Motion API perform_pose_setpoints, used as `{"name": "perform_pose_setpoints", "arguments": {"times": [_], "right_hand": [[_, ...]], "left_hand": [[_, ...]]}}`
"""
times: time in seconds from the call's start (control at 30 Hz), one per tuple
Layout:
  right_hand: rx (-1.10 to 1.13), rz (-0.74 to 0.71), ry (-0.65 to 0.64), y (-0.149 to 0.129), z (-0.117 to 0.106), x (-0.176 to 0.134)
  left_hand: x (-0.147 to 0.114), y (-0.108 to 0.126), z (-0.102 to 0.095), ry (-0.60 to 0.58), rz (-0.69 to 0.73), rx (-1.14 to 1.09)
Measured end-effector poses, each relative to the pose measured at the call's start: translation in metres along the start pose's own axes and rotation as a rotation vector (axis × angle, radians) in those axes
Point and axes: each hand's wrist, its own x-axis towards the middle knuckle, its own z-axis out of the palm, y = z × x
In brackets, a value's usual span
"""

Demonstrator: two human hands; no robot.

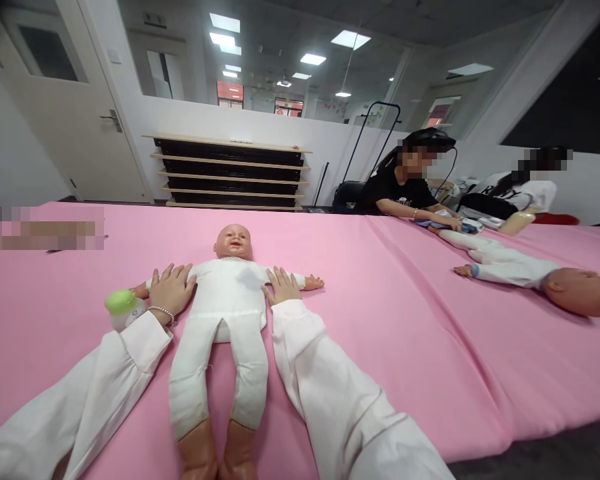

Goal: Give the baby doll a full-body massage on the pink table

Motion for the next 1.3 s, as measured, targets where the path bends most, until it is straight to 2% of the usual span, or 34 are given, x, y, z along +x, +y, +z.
{"name": "perform_pose_setpoints", "arguments": {"times": [0.27,0.47,0.6,0.73,1.3], "right_hand": [[-0.116,0.084,0.107,0.049,0.0,-0.011],[0.03,0.11,0.078,0.091,-0.004,-0.01],[0.134,0.166,0.102,0.094,-0.003,-0.009],[0.2,0.151,0.134,0.093,0.002,-0.009],[0.148,0.079,0.169,0.103,0.012,-0.006]], "left_hand": [[0.004,-0.008,-0.001,0.003,-0.048,0.011],[0.004,-0.007,-0.004,0.017,-0.058,0.034],[0.004,-0.005,-0.005,0.022,-0.056,0.045],[0.003,-0.003,-0.003,0.032,-0.044,0.056],[0.002,-0.003,-0.005,0.027,-0.014,0.024]]}}
